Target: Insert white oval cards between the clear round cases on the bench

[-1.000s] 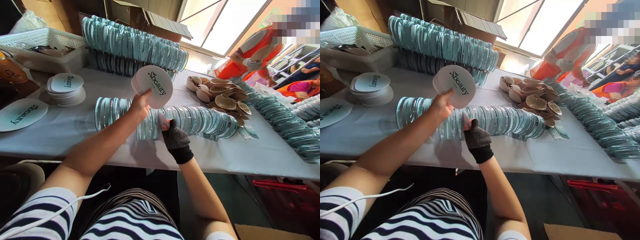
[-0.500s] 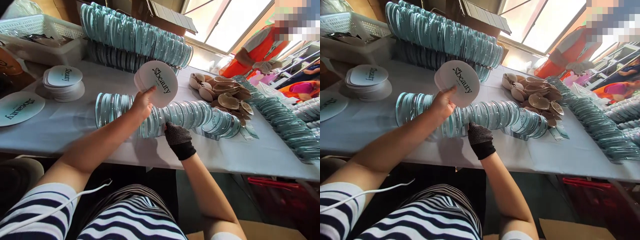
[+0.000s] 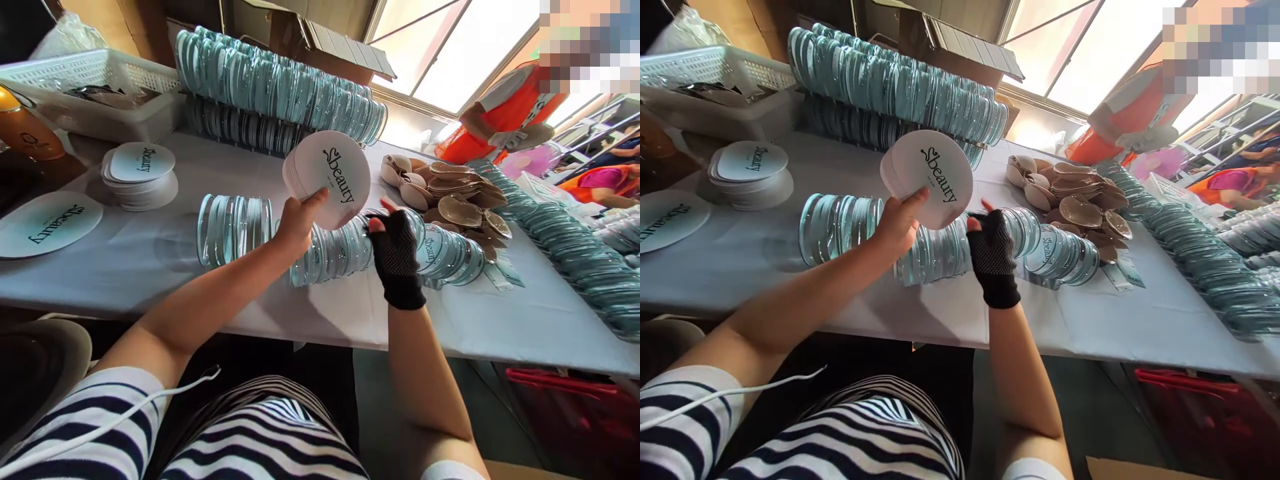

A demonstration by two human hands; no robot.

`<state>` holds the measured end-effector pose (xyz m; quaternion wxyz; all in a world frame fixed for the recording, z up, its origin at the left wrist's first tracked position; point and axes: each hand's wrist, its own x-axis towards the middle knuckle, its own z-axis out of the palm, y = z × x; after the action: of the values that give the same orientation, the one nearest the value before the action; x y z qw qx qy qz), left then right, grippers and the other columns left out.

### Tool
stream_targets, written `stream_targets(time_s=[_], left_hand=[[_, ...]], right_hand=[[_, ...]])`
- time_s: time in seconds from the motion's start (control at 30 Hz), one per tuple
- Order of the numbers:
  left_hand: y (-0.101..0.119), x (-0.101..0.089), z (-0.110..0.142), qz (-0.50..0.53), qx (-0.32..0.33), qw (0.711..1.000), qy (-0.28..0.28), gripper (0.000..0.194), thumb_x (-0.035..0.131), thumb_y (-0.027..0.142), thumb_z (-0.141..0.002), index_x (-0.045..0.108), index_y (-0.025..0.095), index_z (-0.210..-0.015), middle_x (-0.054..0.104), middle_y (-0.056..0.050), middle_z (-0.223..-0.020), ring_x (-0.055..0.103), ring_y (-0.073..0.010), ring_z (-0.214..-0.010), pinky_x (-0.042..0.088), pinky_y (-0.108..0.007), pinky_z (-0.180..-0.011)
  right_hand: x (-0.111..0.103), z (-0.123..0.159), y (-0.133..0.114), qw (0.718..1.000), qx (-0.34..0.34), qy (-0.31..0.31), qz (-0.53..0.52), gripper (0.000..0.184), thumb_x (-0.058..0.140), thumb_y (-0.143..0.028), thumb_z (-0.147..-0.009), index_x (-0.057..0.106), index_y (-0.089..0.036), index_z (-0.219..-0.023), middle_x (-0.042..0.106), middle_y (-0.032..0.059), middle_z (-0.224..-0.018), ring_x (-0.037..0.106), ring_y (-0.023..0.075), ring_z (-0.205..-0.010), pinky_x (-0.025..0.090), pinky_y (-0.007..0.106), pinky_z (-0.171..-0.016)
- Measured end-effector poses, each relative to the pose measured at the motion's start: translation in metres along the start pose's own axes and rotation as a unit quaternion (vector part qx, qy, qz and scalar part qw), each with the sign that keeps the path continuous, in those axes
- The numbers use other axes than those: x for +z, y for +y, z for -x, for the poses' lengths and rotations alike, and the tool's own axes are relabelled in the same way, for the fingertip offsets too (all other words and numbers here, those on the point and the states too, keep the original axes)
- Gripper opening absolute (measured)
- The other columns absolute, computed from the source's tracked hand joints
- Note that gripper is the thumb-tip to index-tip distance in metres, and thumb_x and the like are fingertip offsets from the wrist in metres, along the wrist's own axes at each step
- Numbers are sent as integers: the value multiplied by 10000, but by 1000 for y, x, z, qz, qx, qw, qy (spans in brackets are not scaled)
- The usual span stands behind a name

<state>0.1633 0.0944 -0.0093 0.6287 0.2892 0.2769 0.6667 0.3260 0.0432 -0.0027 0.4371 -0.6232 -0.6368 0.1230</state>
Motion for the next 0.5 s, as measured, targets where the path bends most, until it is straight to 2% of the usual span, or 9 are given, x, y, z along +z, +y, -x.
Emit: stream_targets(time_s=[0.03,0.1,0.17,0.23,0.3,0.37,0.43,0.47,0.5], left_hand=[[1,0,3,-7,-9,1000,-10,364,813,301,-679,711,192,-1011,740,-65,-1063,579,-296,-1227,465,-427,-1042],[3,0,8,-10,-22,1000,-19,358,829,348,-656,712,194,-957,738,-75,-1052,589,-318,-1211,488,-441,-1016],[4,1,14,-8,-29,1000,-4,354,836,359,-631,707,187,-911,740,-83,-1018,606,-332,-1183,515,-454,-984],[4,1,18,-13,-38,999,14,341,835,348,-616,705,173,-878,743,-94,-958,627,-352,-1140,539,-476,-944],[4,1,21,-18,-51,999,1,349,835,359,-612,706,161,-869,742,-106,-911,640,-373,-1109,551,-498,-917],[6,0,20,-13,-53,998,-22,384,841,381,-620,707,165,-908,743,-106,-942,627,-369,-1140,541,-492,-947],[11,-4,13,0,-37,999,-19,411,842,375,-634,702,195,-975,741,-85,-1022,592,-337,-1209,510,-462,-1009],[14,-8,8,7,-23,1000,-9,415,837,356,-647,697,212,-1010,735,-72,-1064,573,-318,-1240,493,-448,-1035],[18,-11,2,16,-10,1000,2,416,828,329,-660,692,226,-1039,728,-63,-1099,558,-303,-1260,480,-443,-1050]], right_hand=[[-1,-6,-4,998,-37,27,35,560,456,-463,-906,470,-152,-1372,650,141,-1189,636,198,-995,531,348,-819],[1,-11,-14,986,-104,48,122,615,442,-419,-912,372,-147,-1460,507,171,-1411,524,232,-1247,481,412,-972],[9,-5,-24,967,-153,67,191,606,427,-399,-915,388,-130,-1456,419,178,-1485,416,256,-1359,434,445,-1038],[21,2,-31,959,-177,63,211,550,413,-384,-921,460,-130,-1407,451,178,-1456,427,266,-1349,437,436,-1033],[28,5,-33,971,-134,59,188,467,382,-382,-933,573,-125,-1273,589,185,-1286,565,262,-1187,496,405,-937],[25,8,-33,982,-53,112,141,453,365,-411,-935,622,-107,-1149,662,187,-1110,641,254,-1001,535,385,-824],[8,19,-32,972,6,203,118,494,410,-486,-909,617,-94,-1130,670,198,-1065,653,268,-938,545,395,-765],[-4,29,-32,966,13,224,131,519,448,-519,-887,613,-97,-1140,669,202,-1063,654,281,-928,545,402,-746],[-17,43,-33,963,10,220,157,527,482,-535,-866,616,-109,-1146,674,199,-1041,657,289,-903,543,404,-717]])
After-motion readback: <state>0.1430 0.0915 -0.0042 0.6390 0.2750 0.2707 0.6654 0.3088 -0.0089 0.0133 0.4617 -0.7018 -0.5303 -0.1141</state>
